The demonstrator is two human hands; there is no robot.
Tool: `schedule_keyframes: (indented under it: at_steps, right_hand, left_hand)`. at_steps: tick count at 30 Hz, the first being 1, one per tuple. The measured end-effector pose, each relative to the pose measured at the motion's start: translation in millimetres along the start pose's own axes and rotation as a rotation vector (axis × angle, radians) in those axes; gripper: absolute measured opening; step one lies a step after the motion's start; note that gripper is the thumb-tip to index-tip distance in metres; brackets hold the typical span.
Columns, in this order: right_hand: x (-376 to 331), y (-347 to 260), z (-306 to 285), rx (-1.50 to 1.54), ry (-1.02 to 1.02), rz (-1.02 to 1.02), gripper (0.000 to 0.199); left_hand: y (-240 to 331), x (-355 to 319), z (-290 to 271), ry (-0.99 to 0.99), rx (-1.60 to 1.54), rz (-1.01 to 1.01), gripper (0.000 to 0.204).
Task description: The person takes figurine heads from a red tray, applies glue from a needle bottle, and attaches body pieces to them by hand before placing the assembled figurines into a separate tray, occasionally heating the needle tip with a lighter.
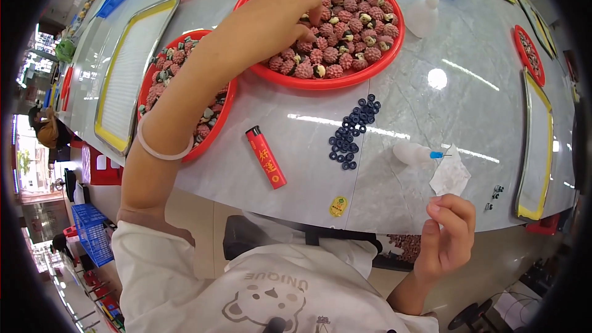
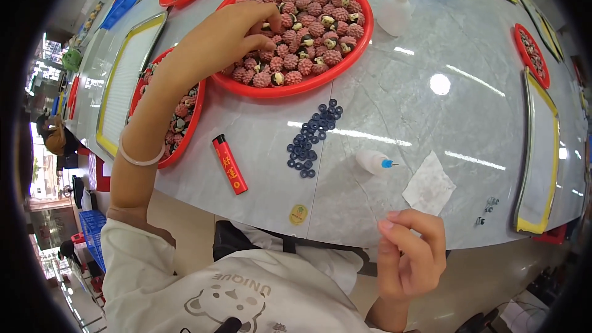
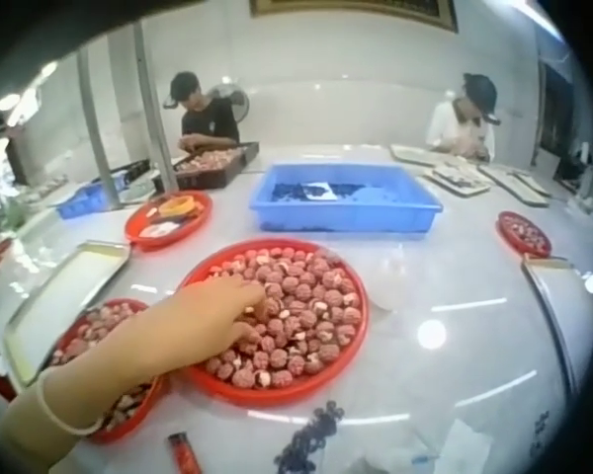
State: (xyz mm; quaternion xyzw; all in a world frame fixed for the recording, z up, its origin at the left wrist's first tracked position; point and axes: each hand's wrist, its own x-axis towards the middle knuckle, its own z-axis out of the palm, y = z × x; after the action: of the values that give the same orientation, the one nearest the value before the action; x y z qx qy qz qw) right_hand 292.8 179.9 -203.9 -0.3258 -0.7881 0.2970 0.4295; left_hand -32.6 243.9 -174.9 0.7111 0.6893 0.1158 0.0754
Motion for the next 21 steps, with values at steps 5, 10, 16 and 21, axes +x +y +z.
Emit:
schedule_keyframes:
  at_steps: [5,10,16,21]
  right_hand:
    - [6.3,8.5,2.0,0.043,0.099,-0.007,0.019]
    - [11.5,10.1,1.9,0.068,0.073,-0.005,0.018]
    - [28.0,14.9,19.3,0.122,0.187,0.174,0.026]
    - [34.6,16.8,32.2,0.028,-0.062,0.228,0.035]
  left_hand:
    - [-11.6,5.6,8.9,0.146,0.105,0.067,0.02]
    - [-11.2,5.8,-11.9,-0.057,-0.017,0.062,0.019]
    - [33.8,-45.4,-9.3,-0.035,-0.996,0.052,0.017]
    - [73.5,-108.2,20.0,-0.015,-1.307,0.148,0.023]
